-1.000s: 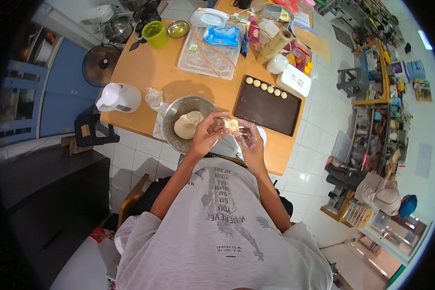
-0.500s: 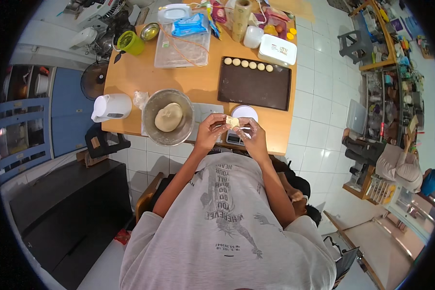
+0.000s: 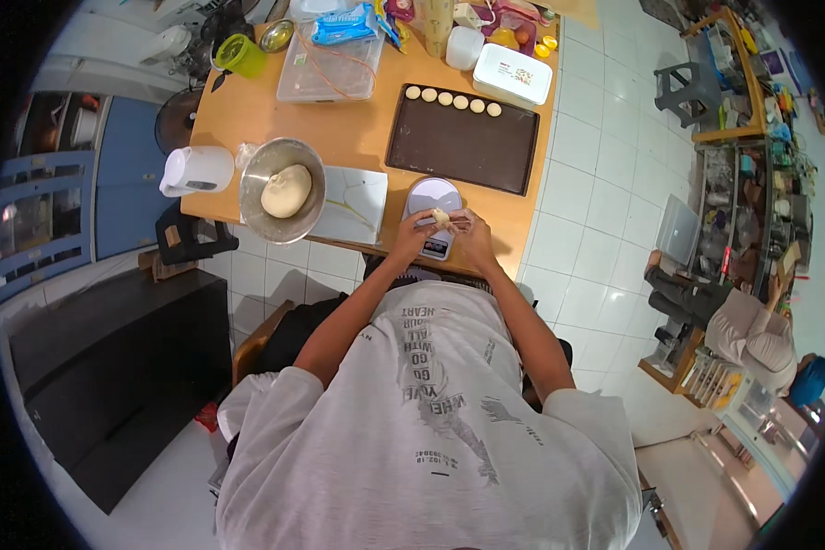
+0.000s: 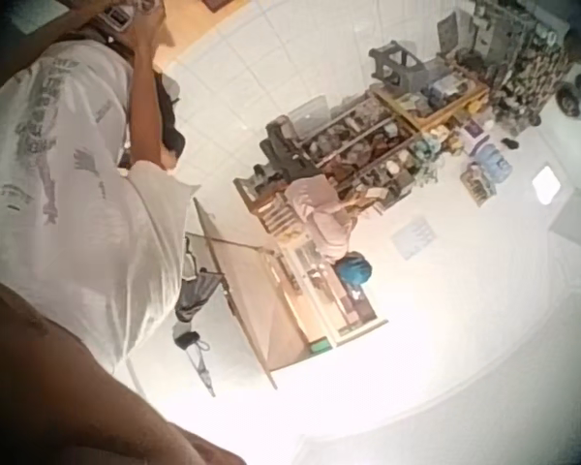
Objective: The person portions pieces of dough using a scale and then rolls them into small balls between their palms, placing the finished balls onto a baking tray.
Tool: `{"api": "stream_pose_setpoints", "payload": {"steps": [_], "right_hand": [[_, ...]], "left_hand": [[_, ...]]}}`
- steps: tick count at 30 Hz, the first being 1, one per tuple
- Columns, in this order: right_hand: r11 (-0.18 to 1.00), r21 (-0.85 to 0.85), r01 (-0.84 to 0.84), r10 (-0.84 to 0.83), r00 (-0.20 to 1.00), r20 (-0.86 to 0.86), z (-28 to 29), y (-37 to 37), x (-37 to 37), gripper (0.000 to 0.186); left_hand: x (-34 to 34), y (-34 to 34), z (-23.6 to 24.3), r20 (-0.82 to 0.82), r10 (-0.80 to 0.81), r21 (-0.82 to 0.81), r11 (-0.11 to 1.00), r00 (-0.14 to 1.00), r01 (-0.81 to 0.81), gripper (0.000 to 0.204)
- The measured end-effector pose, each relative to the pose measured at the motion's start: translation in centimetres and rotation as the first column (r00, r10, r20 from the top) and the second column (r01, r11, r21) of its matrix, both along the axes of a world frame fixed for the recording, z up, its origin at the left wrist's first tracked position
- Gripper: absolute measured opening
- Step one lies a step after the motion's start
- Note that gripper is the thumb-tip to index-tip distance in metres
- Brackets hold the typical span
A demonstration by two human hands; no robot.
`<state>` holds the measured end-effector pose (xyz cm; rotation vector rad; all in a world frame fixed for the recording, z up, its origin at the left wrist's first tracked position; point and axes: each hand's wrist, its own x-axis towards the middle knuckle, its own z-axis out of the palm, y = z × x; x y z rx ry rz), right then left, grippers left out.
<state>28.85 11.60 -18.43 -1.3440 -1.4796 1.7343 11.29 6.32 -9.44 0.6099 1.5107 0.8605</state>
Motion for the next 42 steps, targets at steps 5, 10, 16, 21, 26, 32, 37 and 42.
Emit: {"api": "stream_pose_setpoints", "payload": {"steps": [5, 10, 16, 21, 26, 32, 37, 42], "right_hand": [[0.987, 0.119, -0.108, 0.091, 0.986, 0.143, 1.3, 2.8, -2.3, 0.022], [0.994, 0.078, -0.075, 0.062, 0.986, 0.155, 1.5, 4.3, -4.0, 0.018], [0.997, 0.032, -0.063, 0.055, 0.975, 0.216, -0.7, 4.1, -4.9, 0.014], [0.996, 0.032, -0.078, 0.067, 0.964, 0.257, -1.4, 3.7, -4.7, 0.014], [0.992, -0.126, -0.021, 0.022, 1.0, 0.002, -4.7, 4.0, -2.4, 0.021], [0.966, -0.247, -0.078, 0.068, 0.997, -0.049, -0.6, 3.6, 3.6, 0.024], [0.951, -0.297, 0.088, -0.102, 0.994, -0.032, 0.6, 2.8, 7.4, 0.025], [0.92, -0.347, 0.181, -0.207, 0.978, -0.039, 2.1, 1.8, 8.9, 0.027]], "left_hand": [[0.1, 0.3, -4.9, 0.024, 0.157, 0.149, 0.976, 0.987, -0.159, 0.045], [-0.4, 0.7, -7.5, -0.092, 0.262, 0.141, 0.958, 0.961, -0.248, 0.044], [-1.8, 0.7, -8.5, -0.089, 0.282, 0.09, 0.957, 0.955, -0.275, 0.039], [-2.6, 0.9, -8.5, -0.04, 0.196, -0.051, 0.979, 0.98, -0.198, 0.037], [-2.0, 1.3, -8.1, -0.114, 0.167, 0.034, 0.986, 0.979, -0.164, 0.035], [-2.2, 0.7, -7.0, 0.005, 0.3, -0.002, 0.954, 0.954, -0.3, 0.03], [-3.2, 0.1, -3.6, 0.118, 0.313, 0.047, 0.946, 0.943, -0.32, 0.032], [-3.6, -0.8, -3.3, 0.148, 0.349, 0.025, 0.934, 0.926, -0.356, 0.031]]}}
